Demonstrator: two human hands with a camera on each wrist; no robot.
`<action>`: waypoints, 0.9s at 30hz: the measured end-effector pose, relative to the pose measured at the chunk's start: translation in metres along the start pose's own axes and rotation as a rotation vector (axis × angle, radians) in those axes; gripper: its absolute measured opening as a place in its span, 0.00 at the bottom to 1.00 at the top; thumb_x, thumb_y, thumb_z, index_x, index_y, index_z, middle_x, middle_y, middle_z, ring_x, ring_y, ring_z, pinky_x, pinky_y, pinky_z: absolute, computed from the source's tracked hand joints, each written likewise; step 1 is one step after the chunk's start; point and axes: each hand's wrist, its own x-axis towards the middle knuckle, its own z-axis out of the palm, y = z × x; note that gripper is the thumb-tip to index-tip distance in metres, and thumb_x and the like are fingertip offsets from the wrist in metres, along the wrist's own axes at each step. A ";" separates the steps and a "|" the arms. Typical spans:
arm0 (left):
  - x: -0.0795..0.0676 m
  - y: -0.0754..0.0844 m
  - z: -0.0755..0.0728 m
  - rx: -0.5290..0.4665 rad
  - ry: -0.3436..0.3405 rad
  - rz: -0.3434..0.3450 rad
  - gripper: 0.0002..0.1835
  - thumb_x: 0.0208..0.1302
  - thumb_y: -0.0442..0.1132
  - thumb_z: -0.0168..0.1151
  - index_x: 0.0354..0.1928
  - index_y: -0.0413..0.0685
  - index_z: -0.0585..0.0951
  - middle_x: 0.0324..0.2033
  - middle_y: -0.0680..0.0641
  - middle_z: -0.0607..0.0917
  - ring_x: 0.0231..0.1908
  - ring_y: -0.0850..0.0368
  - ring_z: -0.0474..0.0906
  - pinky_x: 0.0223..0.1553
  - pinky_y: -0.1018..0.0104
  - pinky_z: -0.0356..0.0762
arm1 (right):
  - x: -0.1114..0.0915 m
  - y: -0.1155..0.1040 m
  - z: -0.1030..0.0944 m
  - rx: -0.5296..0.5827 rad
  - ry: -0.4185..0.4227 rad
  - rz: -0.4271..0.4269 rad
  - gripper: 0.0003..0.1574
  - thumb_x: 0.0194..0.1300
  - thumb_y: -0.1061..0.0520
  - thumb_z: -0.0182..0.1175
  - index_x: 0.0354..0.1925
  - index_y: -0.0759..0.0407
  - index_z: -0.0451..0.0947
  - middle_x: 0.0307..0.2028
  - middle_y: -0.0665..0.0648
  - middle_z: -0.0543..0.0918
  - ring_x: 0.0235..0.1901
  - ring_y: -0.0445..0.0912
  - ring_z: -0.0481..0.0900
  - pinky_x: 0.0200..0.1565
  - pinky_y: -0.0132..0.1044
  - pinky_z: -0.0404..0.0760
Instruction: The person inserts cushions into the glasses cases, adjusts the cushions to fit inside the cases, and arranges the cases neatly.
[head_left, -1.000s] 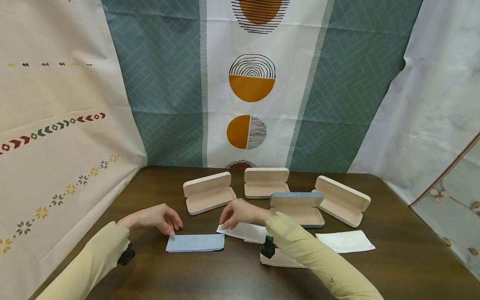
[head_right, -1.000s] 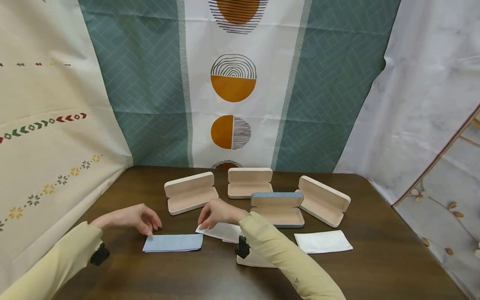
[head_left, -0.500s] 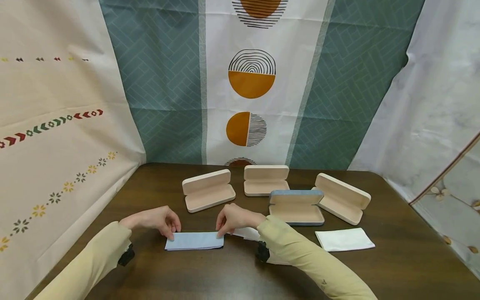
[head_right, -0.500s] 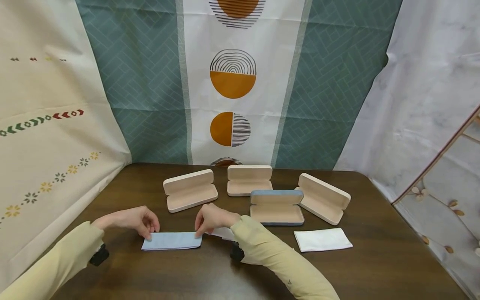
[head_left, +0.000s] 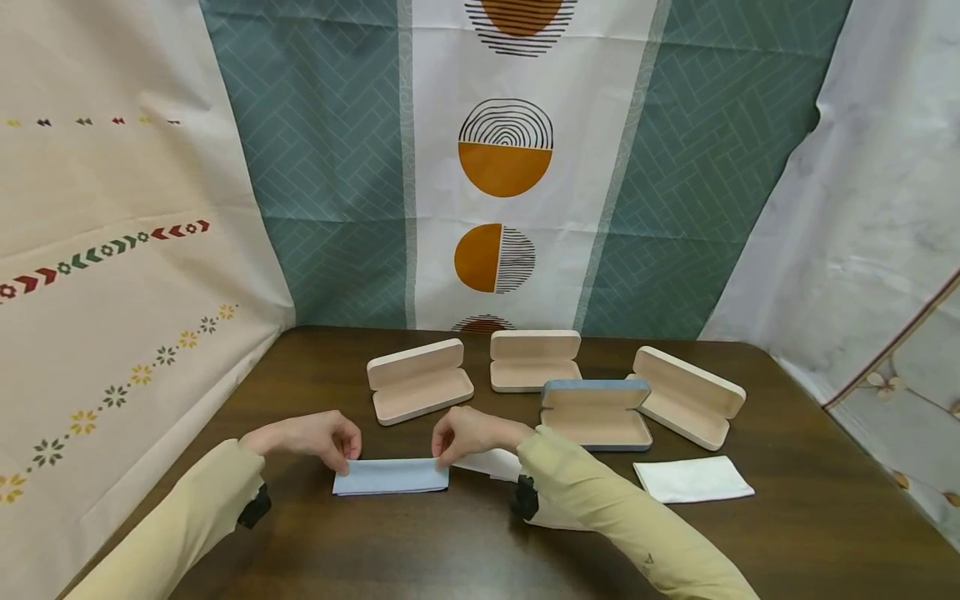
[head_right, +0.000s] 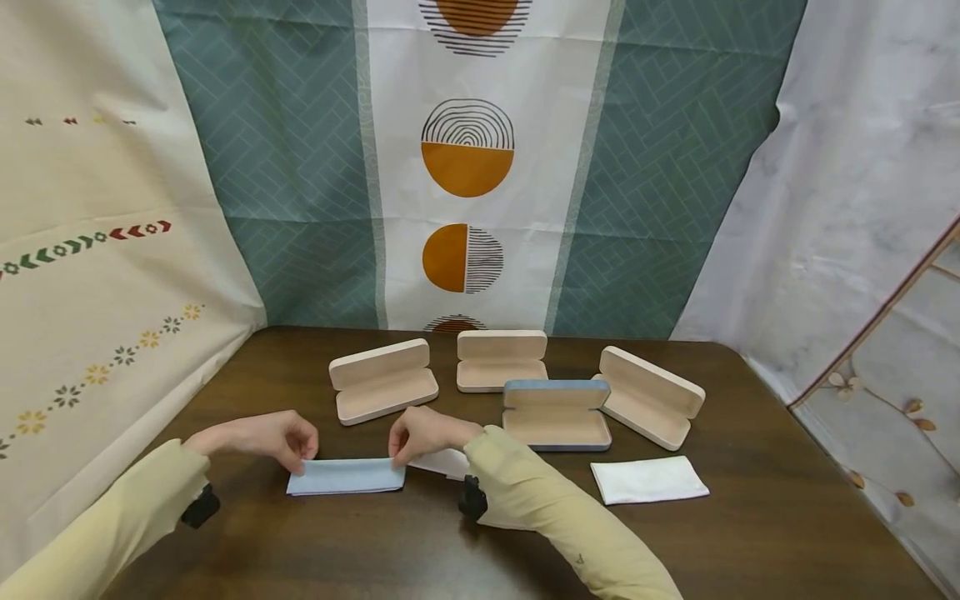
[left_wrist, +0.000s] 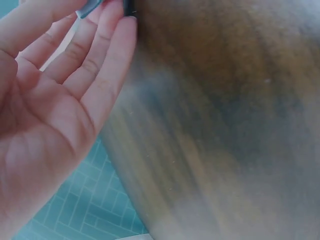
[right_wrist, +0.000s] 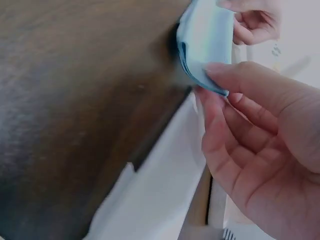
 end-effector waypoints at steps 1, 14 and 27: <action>0.000 0.000 -0.001 -0.014 -0.004 0.007 0.05 0.50 0.27 0.64 0.27 0.33 0.76 0.22 0.50 0.75 0.23 0.61 0.68 0.24 0.71 0.67 | 0.000 0.001 -0.001 0.043 0.003 -0.002 0.06 0.51 0.64 0.66 0.24 0.58 0.77 0.19 0.46 0.77 0.21 0.35 0.71 0.25 0.27 0.72; 0.008 -0.001 -0.021 -0.122 0.096 -0.008 0.07 0.52 0.27 0.63 0.30 0.33 0.74 0.24 0.49 0.75 0.27 0.58 0.73 0.31 0.60 0.77 | 0.000 0.021 -0.022 0.523 0.174 0.042 0.06 0.55 0.69 0.62 0.34 0.70 0.76 0.24 0.55 0.77 0.25 0.43 0.76 0.32 0.41 0.79; 0.023 -0.013 -0.018 -0.411 0.294 -0.022 0.09 0.58 0.28 0.59 0.39 0.30 0.73 0.32 0.42 0.77 0.34 0.50 0.76 0.39 0.53 0.75 | 0.002 0.034 -0.029 0.722 0.482 0.192 0.13 0.53 0.73 0.60 0.38 0.74 0.70 0.29 0.58 0.75 0.27 0.47 0.77 0.32 0.43 0.79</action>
